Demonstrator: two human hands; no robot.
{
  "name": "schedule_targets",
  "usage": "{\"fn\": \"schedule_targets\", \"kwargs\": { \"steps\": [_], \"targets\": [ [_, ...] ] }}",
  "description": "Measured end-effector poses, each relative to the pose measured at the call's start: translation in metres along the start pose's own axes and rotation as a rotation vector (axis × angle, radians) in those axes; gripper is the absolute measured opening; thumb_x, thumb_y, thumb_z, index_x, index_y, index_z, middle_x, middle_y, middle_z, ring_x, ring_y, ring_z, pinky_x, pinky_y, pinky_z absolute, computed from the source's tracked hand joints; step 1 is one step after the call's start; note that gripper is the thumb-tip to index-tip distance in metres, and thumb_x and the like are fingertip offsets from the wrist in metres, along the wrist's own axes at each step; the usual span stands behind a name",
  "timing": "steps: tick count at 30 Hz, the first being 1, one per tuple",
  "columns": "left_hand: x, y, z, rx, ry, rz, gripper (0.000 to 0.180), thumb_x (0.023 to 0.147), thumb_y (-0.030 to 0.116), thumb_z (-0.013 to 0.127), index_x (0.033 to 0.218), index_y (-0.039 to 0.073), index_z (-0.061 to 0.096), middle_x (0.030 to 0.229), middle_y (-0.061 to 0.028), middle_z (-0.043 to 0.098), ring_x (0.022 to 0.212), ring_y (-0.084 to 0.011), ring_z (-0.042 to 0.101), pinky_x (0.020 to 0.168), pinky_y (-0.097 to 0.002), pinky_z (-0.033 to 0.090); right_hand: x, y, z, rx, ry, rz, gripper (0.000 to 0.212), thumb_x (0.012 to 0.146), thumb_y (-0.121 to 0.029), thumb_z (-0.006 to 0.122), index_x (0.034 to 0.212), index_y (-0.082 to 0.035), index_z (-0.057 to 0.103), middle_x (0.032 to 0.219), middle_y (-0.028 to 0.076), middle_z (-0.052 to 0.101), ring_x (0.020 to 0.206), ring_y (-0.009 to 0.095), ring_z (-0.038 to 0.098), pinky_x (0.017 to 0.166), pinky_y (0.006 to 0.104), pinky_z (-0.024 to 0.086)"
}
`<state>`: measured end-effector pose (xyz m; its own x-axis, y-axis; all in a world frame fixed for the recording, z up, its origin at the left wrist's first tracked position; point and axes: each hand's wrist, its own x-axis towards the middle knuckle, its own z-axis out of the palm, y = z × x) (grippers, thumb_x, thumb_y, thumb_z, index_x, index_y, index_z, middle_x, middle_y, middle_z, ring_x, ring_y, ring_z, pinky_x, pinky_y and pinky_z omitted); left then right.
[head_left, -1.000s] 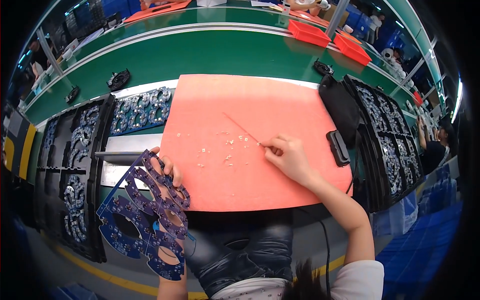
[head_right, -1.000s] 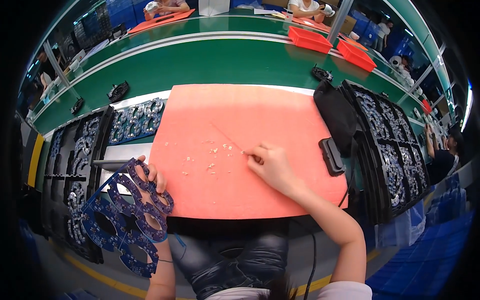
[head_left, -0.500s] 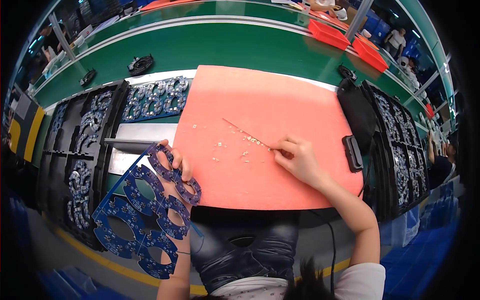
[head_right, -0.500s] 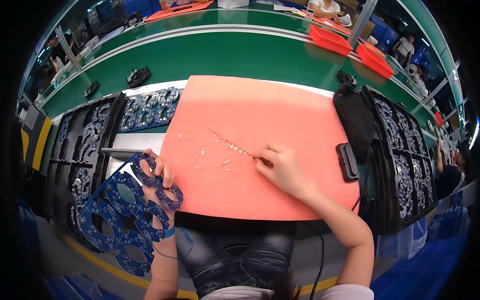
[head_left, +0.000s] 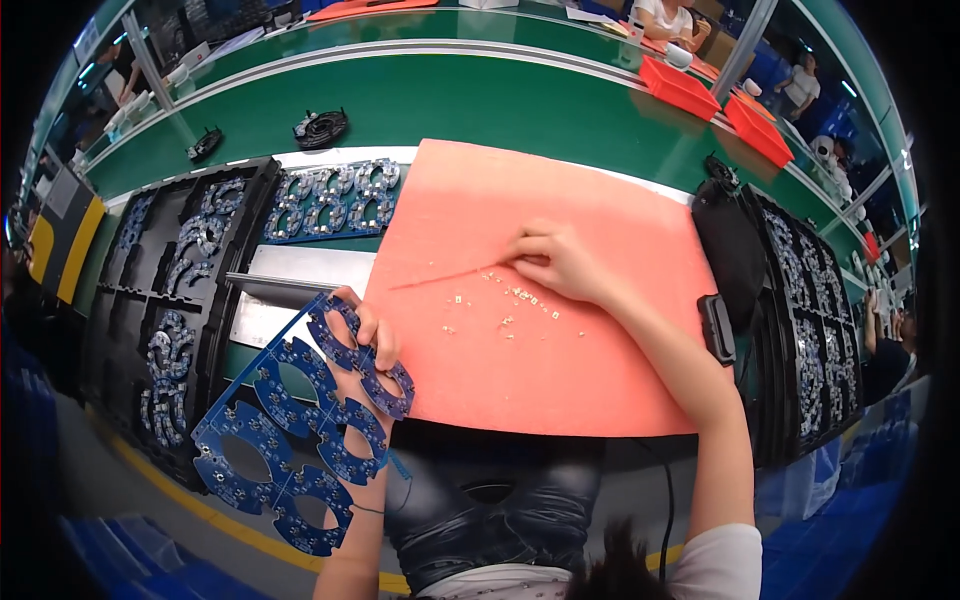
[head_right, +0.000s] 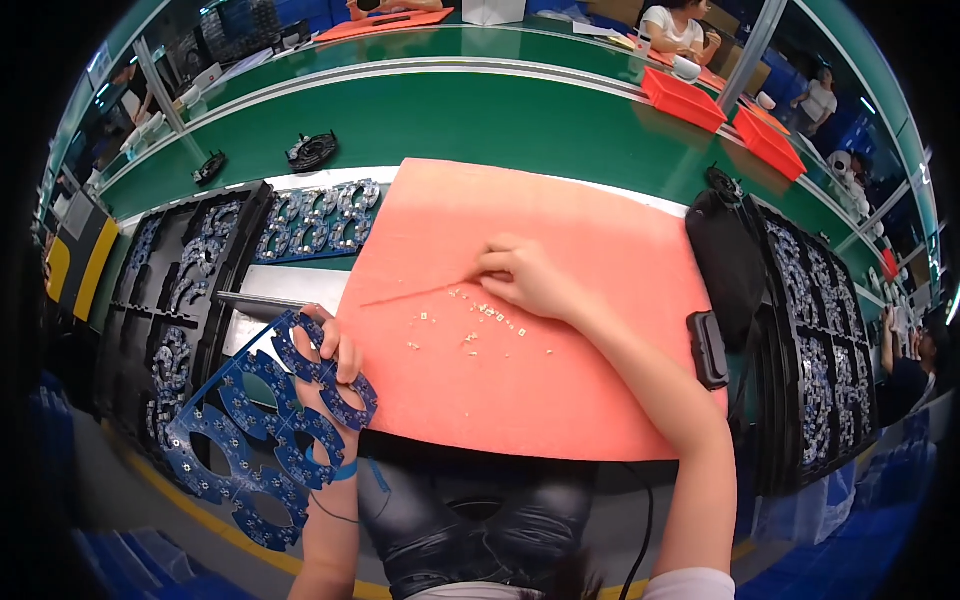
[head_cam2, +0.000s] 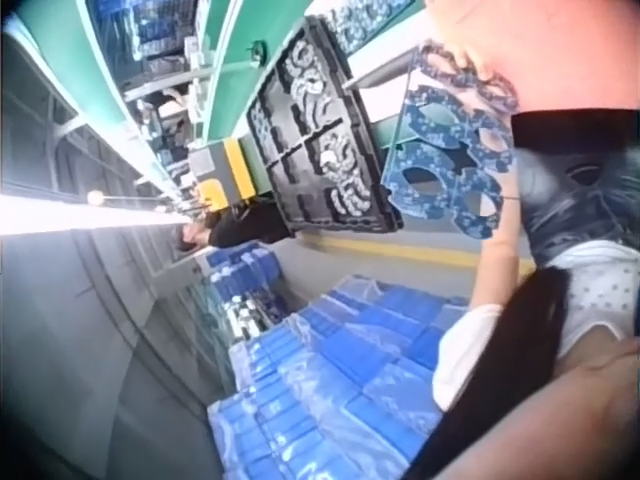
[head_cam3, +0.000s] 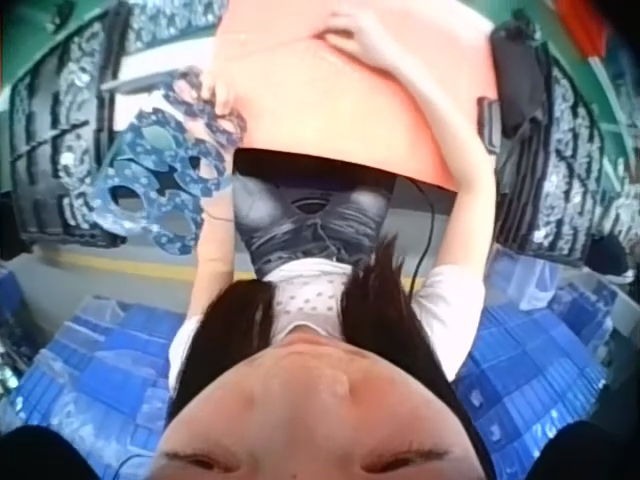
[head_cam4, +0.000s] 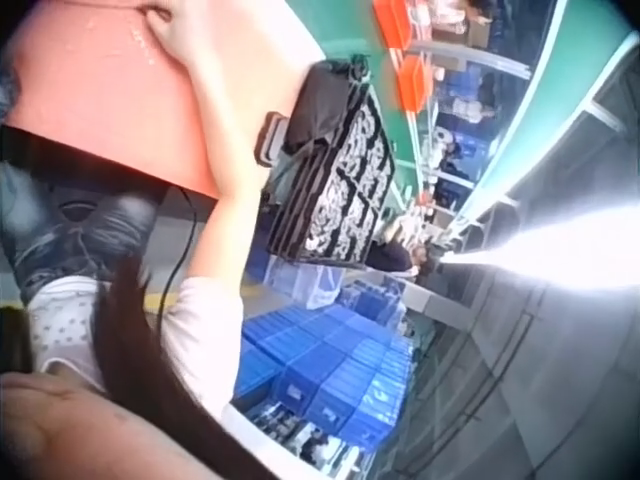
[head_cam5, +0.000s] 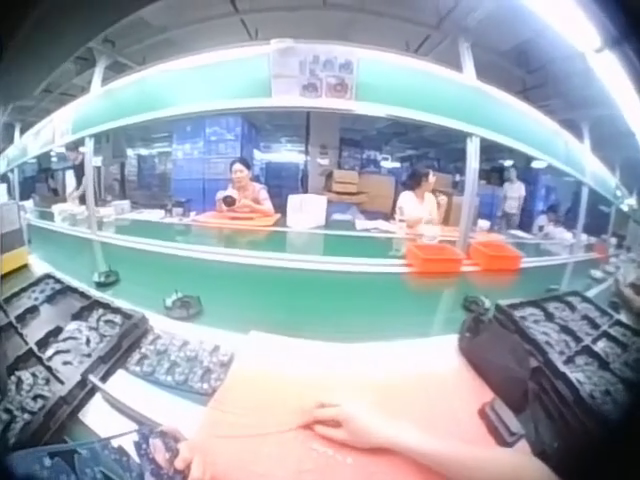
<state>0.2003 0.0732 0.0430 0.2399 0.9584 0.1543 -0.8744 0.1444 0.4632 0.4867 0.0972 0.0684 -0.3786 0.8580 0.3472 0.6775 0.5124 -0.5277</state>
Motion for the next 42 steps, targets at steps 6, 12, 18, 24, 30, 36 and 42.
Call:
{"fn": "schedule_targets", "kwargs": {
  "steps": [6, 12, 18, 24, 30, 36, 42],
  "targets": [
    [0.003, -0.005, -0.004, -0.048, -0.004, -0.021, 0.030, 0.102, 0.032, 0.044, 0.121, 0.009, 0.046, 0.072, 0.0016, 0.041, 0.047, -0.0076, 0.034, 0.047, -0.0209, 0.030, -0.029, -0.009, -0.018, -0.057, -0.052, -0.067, 0.015, 0.080, -0.004, 0.065, 0.093, -0.005, 0.069, 0.094, 0.010, 0.063, 0.088, 0.028, 0.061, 0.078, 0.0374, 0.052],
    [0.000, -0.004, -0.021, -0.049, 0.075, 0.021, 0.032, 0.102, 0.034, 0.042, 0.123, 0.011, 0.047, 0.071, 0.0016, 0.042, 0.043, -0.0099, 0.038, 0.042, -0.0228, 0.032, -0.031, -0.011, -0.014, -0.054, 0.045, -0.012, 0.012, 0.082, -0.005, 0.063, 0.093, -0.004, 0.067, 0.092, 0.010, 0.061, 0.088, 0.028, 0.061, 0.077, 0.0374, 0.051],
    [0.005, -0.010, -0.026, -0.011, -0.002, 0.027, 0.032, 0.103, 0.033, 0.041, 0.124, 0.011, 0.048, 0.070, 0.0011, 0.041, 0.043, -0.0098, 0.036, 0.040, -0.0228, 0.031, -0.064, -0.014, -0.010, -0.201, 0.198, 0.053, 0.013, 0.084, -0.007, 0.062, 0.096, -0.006, 0.068, 0.091, 0.009, 0.059, 0.084, 0.028, 0.060, 0.074, 0.0377, 0.050],
    [0.005, -0.005, -0.017, -0.004, 0.055, 0.006, 0.032, 0.103, 0.033, 0.042, 0.123, 0.010, 0.049, 0.070, 0.0013, 0.041, 0.043, -0.0092, 0.035, 0.041, -0.0217, 0.030, -0.105, -0.051, 0.001, -0.137, 0.186, 0.072, 0.016, 0.082, -0.003, 0.063, 0.097, -0.005, 0.068, 0.091, 0.009, 0.059, 0.084, 0.027, 0.060, 0.072, 0.0376, 0.050],
    [0.000, -0.004, -0.002, -0.024, 0.105, -0.015, 0.032, 0.102, 0.033, 0.043, 0.123, 0.009, 0.048, 0.070, 0.0011, 0.041, 0.043, -0.0092, 0.035, 0.042, -0.0215, 0.030, -0.123, -0.071, 0.004, -0.093, 0.296, 0.184, 0.016, 0.080, -0.002, 0.063, 0.096, -0.003, 0.067, 0.086, 0.010, 0.060, 0.080, 0.026, 0.061, 0.069, 0.0365, 0.050],
    [0.001, -0.009, -0.015, -0.006, 0.121, 0.029, 0.031, 0.102, 0.033, 0.043, 0.124, 0.012, 0.049, 0.070, -0.0005, 0.043, 0.042, -0.0117, 0.039, 0.041, -0.0241, 0.034, -0.140, -0.079, 0.013, -0.362, 0.444, 0.319, 0.013, 0.080, -0.004, 0.064, 0.092, -0.003, 0.067, 0.083, 0.010, 0.060, 0.074, 0.026, 0.062, 0.065, 0.0358, 0.051],
    [0.005, -0.002, -0.034, -0.005, 0.072, -0.022, 0.030, 0.104, 0.030, 0.038, 0.127, 0.012, 0.046, 0.071, -0.0035, 0.046, 0.043, -0.0177, 0.043, 0.040, -0.0296, 0.037, -0.135, -0.098, 0.027, -0.300, 0.402, 0.266, 0.012, 0.079, -0.005, 0.065, 0.091, -0.003, 0.067, 0.082, 0.009, 0.060, 0.074, 0.026, 0.061, 0.064, 0.0357, 0.051]
  ]
}}
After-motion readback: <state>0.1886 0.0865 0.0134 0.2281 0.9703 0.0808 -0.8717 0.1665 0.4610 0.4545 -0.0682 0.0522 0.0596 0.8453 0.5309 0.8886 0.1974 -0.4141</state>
